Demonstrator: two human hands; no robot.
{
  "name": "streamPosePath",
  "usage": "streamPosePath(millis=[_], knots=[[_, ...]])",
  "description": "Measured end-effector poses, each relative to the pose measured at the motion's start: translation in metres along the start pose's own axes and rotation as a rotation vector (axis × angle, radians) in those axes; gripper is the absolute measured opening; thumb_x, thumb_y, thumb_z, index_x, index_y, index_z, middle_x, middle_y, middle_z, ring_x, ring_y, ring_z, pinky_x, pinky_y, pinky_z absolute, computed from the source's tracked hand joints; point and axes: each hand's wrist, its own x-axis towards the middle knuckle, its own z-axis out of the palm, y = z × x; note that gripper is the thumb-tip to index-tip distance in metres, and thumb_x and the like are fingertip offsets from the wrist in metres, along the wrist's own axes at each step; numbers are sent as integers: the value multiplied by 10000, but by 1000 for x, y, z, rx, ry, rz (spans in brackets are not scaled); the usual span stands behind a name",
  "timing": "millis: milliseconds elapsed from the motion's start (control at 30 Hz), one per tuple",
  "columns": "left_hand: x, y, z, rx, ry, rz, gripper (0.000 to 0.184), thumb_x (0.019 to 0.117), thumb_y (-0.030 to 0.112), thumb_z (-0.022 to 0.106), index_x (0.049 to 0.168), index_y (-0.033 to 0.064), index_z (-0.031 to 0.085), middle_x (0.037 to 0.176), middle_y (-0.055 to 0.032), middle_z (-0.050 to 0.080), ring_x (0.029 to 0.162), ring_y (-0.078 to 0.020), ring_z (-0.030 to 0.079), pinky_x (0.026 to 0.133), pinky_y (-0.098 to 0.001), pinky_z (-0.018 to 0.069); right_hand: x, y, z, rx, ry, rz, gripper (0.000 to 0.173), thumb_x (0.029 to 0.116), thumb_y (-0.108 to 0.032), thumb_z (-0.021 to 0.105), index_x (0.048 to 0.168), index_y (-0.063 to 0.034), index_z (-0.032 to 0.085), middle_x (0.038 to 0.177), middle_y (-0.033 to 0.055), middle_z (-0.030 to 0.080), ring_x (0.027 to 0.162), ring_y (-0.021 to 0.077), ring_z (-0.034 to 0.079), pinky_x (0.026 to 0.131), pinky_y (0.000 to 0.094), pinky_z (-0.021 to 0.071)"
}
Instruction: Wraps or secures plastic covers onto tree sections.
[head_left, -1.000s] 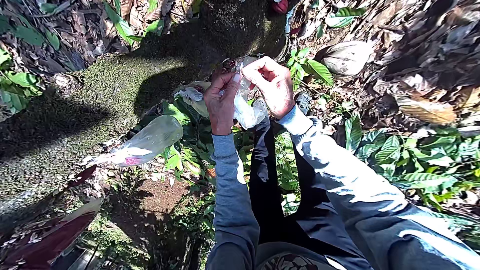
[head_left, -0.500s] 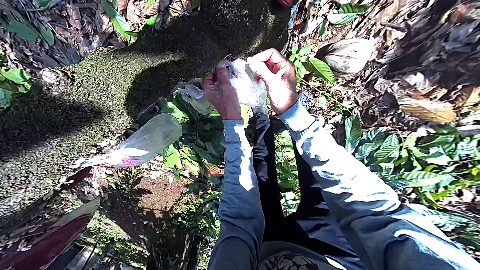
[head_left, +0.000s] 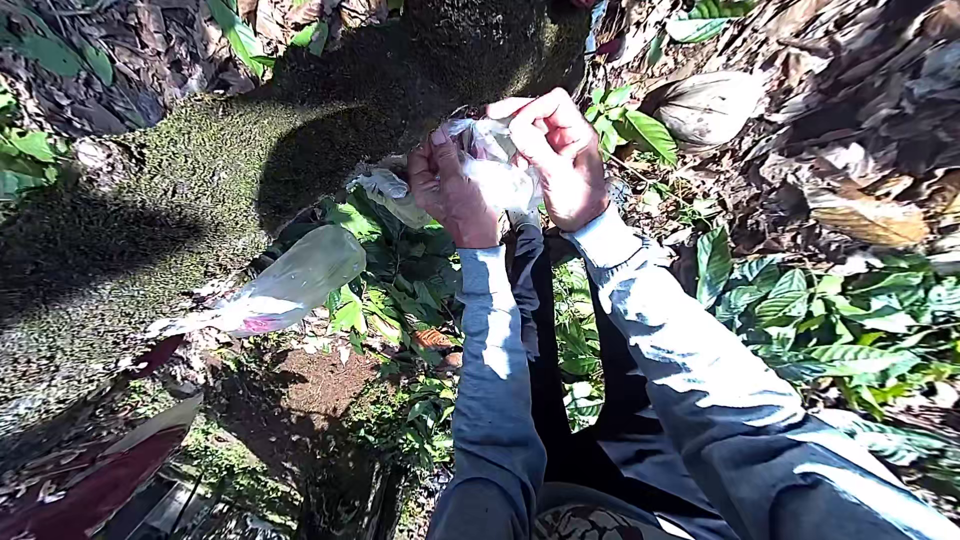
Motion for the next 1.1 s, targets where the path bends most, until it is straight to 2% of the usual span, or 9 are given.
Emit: streamPosePath(millis=[67,133,200,333,500,633,833,933,1100], knots=[[-5,6,0,-154,-48,-61,153,1081,118,493,1089,3,593,895,-108,644,781,-192,665,718,-367,614,5,1,0,45,-53,45,67,1040,-40,518,1092,-11,548,1102,148,703,860,157,689,695,280,570],[-7,8,-1,-269,-99,-105,203,1097,134,454,1147,-6,592,1038,-160,682,903,-231,693,808,-396,612,12,3,-3,56,-96,72,76,1058,-72,504,1104,-20,534,974,108,664,719,124,615,626,266,531],[-6,7,-2,-308,-116,-135,204,1103,148,439,1155,15,584,1098,-149,676,892,-201,682,787,-359,605,19,5,-7,34,-116,70,76,1067,-103,486,1087,-35,513,968,109,662,692,134,601,615,281,523],[-2,3,-1,-324,-124,-181,144,1098,137,441,1105,75,570,956,-65,629,743,-122,612,675,-273,569,29,8,-10,20,-108,49,43,1056,-92,473,1055,-58,499,896,74,600,676,143,570,609,308,527],[5,3,2,-247,-50,-129,122,1080,82,471,1038,44,579,884,-84,643,720,-150,629,656,-300,581,31,7,-8,-48,-55,24,81,1064,-84,453,1017,-40,502,837,73,578,684,161,563,624,328,523],[-6,0,1,-199,-84,-34,121,1080,109,485,1093,27,573,925,-103,626,758,-188,632,701,-357,593,26,7,-6,-45,-2,25,112,1081,-81,458,1076,-6,542,919,112,661,644,160,605,547,301,534],[-6,-6,-4,-42,-179,187,204,1000,36,629,1164,-73,682,1040,-169,711,918,-226,692,833,-390,605,17,2,-1,-72,0,59,140,997,-51,648,1093,50,656,912,123,709,756,198,702,660,340,627],[-4,-1,-2,-43,-164,193,204,920,-21,717,1101,-80,644,931,-171,705,844,-233,705,794,-394,621,21,1,1,-99,48,72,222,915,-27,746,1091,28,624,903,102,705,758,189,708,679,336,634],[-1,-3,-8,20,-232,229,129,975,11,658,1055,-83,696,900,-156,710,784,-213,686,733,-370,611,20,-3,-4,-106,-40,73,167,1002,-22,619,1138,56,677,990,127,727,871,198,717,821,356,626]])
